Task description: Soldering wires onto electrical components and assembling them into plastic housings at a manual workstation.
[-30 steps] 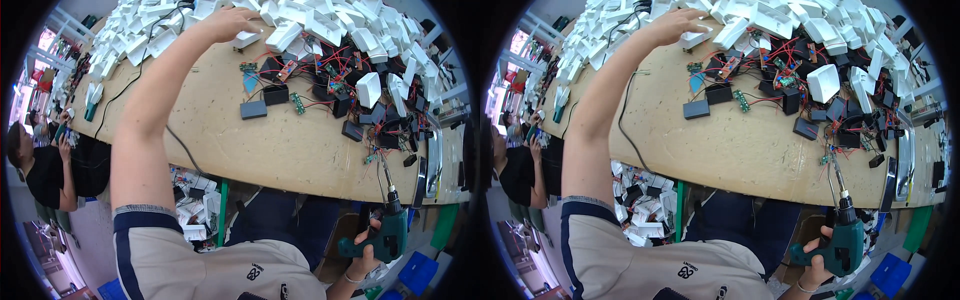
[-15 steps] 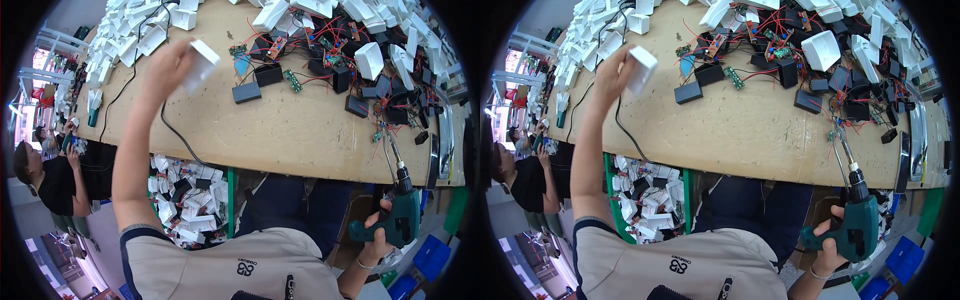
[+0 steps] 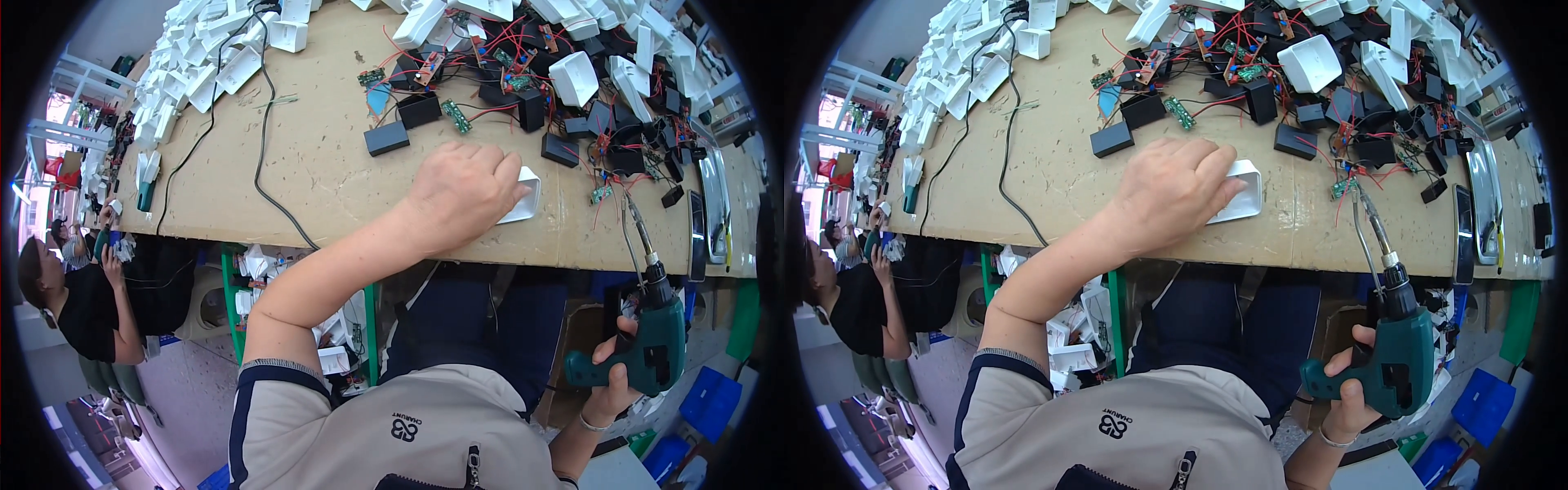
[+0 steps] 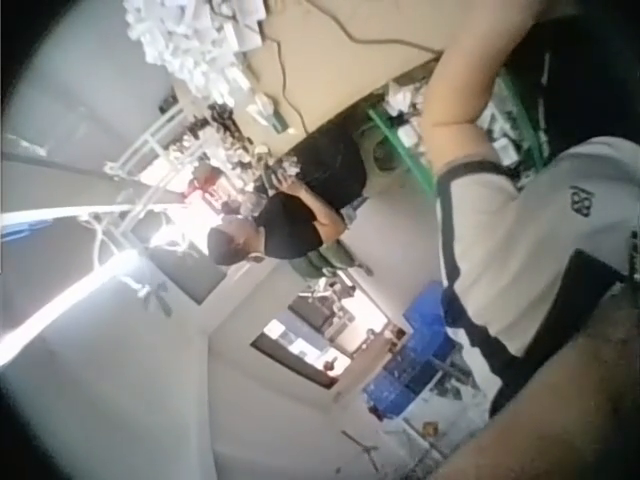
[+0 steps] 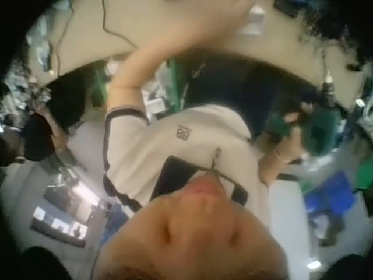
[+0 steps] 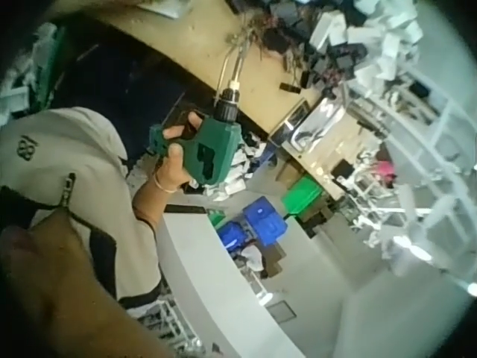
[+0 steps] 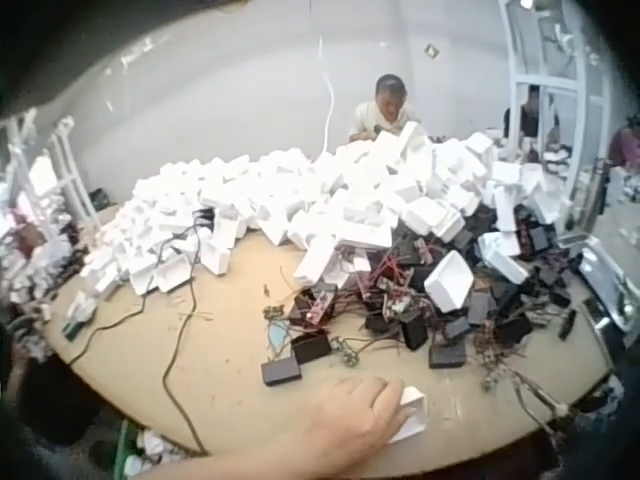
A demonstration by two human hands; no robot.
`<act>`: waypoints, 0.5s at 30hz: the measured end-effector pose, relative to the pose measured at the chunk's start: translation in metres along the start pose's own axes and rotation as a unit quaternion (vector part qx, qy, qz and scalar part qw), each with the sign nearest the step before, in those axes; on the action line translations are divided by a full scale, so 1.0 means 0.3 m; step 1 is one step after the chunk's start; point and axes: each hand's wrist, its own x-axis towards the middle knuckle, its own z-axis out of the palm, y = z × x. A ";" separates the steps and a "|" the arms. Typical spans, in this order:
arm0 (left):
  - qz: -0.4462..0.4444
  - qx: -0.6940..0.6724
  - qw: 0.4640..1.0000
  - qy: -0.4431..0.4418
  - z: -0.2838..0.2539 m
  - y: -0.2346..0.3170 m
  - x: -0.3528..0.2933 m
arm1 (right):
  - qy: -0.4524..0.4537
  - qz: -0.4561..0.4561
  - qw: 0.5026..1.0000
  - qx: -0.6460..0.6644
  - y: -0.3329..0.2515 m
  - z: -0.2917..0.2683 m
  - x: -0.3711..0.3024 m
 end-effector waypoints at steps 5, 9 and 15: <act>-0.039 -0.060 0.996 0.045 -0.040 -0.008 -0.006 | 0.020 0.020 0.999 0.029 -0.001 -0.010 -0.008; -0.254 -0.108 0.961 0.004 -0.075 -0.079 -0.028 | 0.017 0.017 0.999 0.030 0.006 -0.024 -0.011; -0.328 0.175 0.918 -0.135 -0.085 -0.229 -0.001 | -0.009 0.002 0.999 0.040 0.027 -0.056 -0.021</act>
